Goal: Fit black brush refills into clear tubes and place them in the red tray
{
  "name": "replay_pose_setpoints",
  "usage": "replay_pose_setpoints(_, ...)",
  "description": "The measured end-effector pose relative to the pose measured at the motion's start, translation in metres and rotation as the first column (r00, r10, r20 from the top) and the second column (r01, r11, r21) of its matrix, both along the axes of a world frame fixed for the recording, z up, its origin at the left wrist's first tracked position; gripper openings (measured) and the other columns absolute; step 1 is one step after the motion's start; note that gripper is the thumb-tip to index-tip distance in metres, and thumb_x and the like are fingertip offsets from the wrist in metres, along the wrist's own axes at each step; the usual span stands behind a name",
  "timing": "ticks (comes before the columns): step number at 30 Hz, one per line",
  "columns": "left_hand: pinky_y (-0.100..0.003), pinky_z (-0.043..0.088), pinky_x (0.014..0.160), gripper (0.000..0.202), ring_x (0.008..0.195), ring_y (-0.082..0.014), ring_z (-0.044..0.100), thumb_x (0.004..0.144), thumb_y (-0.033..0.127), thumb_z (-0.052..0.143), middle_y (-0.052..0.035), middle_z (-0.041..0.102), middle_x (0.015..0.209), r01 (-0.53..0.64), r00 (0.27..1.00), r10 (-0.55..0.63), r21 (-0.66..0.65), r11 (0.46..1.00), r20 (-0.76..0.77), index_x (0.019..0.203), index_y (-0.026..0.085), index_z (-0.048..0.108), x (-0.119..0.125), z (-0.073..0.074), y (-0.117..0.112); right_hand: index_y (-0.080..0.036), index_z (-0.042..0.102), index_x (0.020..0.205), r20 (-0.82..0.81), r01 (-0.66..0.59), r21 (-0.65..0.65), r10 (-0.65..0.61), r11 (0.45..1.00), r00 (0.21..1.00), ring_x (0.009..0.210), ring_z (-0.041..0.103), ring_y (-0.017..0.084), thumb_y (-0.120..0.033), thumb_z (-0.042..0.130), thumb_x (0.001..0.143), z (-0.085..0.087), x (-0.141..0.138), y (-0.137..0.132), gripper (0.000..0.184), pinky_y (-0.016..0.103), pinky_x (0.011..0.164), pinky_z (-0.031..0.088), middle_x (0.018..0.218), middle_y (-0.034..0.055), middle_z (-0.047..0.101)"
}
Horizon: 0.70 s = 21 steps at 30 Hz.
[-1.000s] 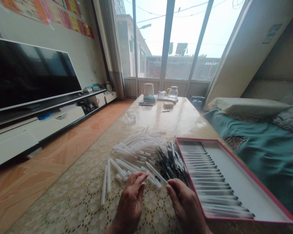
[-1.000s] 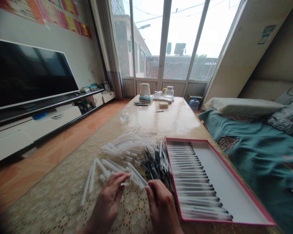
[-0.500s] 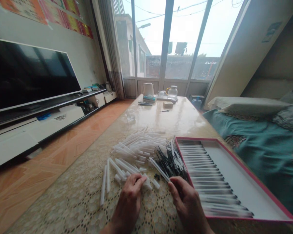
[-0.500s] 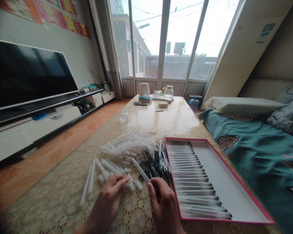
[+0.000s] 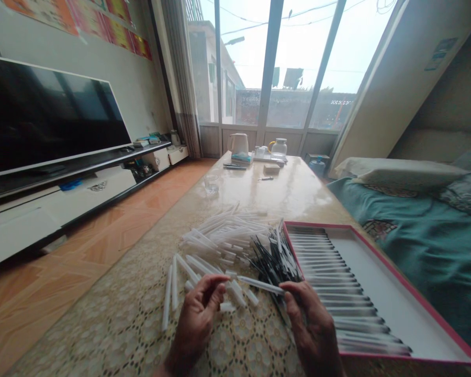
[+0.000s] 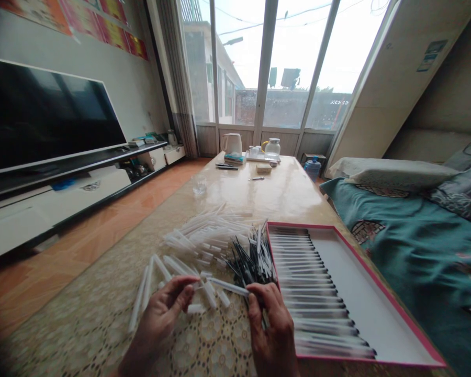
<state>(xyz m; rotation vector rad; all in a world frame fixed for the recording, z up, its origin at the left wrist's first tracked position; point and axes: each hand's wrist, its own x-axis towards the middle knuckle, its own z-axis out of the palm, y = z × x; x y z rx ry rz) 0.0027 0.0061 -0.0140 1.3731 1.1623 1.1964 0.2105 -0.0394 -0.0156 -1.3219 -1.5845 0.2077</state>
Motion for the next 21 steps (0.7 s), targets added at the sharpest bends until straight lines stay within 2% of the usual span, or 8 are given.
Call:
replay_pose_setpoints(3, -0.019, 0.037, 0.05, 0.019, 0.053, -0.008, 0.045, 0.075, 0.033, 0.064, 0.0029, 0.055, 0.063, 0.061, 0.966, -0.001, -0.221, 0.973, 0.258, 0.086, 0.018, 0.064, -0.003, 0.001, 0.002, -0.021, 0.053, 0.098, 0.001, -0.028, 0.021, 0.028, 0.999, 1.0, 0.083, 0.056, 0.016, -0.018, 0.045, 0.089, 0.003, -0.001, -0.003, 0.012, 0.024, 0.074, 0.043, 0.084, 0.0019, 0.055)
replay_pose_setpoints(5, -0.017, 0.035, 0.049, 0.019, 0.052, -0.0061, 0.042, 0.073, 0.032, 0.067, 0.0041, 0.052, 0.062, 0.093, 0.941, 0.008, -0.283, 0.955, 0.339, 0.084, 0.018, 0.063, -0.004, 0.0, 0.003, -0.02, 0.052, 0.097, 0.01, -0.053, 0.018, 0.053, 0.998, 0.999, 0.079, 0.055, 0.015, -0.017, 0.045, 0.089, 0.006, -0.002, -0.004, 0.011, 0.024, 0.074, 0.043, 0.082, 0.0013, 0.053)
replay_pose_setpoints(12, -0.016, 0.031, 0.048, 0.018, 0.051, -0.0052, 0.039, 0.076, 0.032, 0.065, 0.0049, 0.049, 0.058, 0.155, 0.953, -0.081, -0.239, 0.959, 0.292, 0.085, 0.017, 0.065, -0.007, -0.008, 0.004, -0.02, 0.053, 0.096, 0.042, -0.12, -0.027, 0.121, 0.992, 0.992, 0.074, 0.057, 0.015, -0.016, 0.044, 0.09, 0.01, -0.006, -0.003, 0.012, 0.023, 0.069, 0.045, 0.079, 0.0012, 0.053)
replay_pose_setpoints(16, -0.017, 0.033, 0.046, 0.019, 0.049, -0.0056, 0.041, 0.076, 0.034, 0.065, 0.0046, 0.051, 0.058, 0.171, 0.94, -0.089, -0.227, 0.959, 0.33, 0.085, 0.017, 0.064, -0.005, -0.01, 0.005, -0.021, 0.054, 0.099, 0.083, -0.175, -0.029, 0.177, 0.984, 0.981, 0.072, 0.058, 0.014, -0.017, 0.044, 0.09, 0.007, -0.006, -0.001, 0.015, 0.022, 0.065, 0.045, 0.079, 0.0015, 0.055)
replay_pose_setpoints(18, -0.018, 0.033, 0.045, 0.02, 0.048, -0.0063, 0.043, 0.075, 0.036, 0.064, 0.0041, 0.052, 0.058, 0.179, 0.937, -0.096, -0.225, 0.958, 0.335, 0.084, 0.017, 0.063, -0.004, -0.006, 0.004, -0.022, 0.056, 0.099, 0.173, -0.202, -0.041, 0.206, 0.979, 0.963, 0.068, 0.058, 0.014, -0.02, 0.045, 0.09, 0.004, -0.005, -0.001, 0.014, 0.022, 0.061, 0.044, 0.077, 0.0014, 0.056)
replay_pose_setpoints(21, -0.019, 0.035, 0.044, 0.022, 0.049, -0.0082, 0.047, 0.075, 0.036, 0.065, 0.0027, 0.055, 0.058, 0.192, 0.95, -0.125, -0.223, 0.956, 0.285, 0.083, 0.016, 0.061, -0.001, 0.002, -0.001, -0.021, 0.058, 0.096, 0.398, -0.184, -0.048, 0.188, 0.982, 0.898, 0.059, 0.055, 0.014, -0.026, 0.046, 0.091, 0.001, -0.005, 0.0, 0.014, 0.023, 0.054, 0.039, 0.069, 0.0009, 0.056)
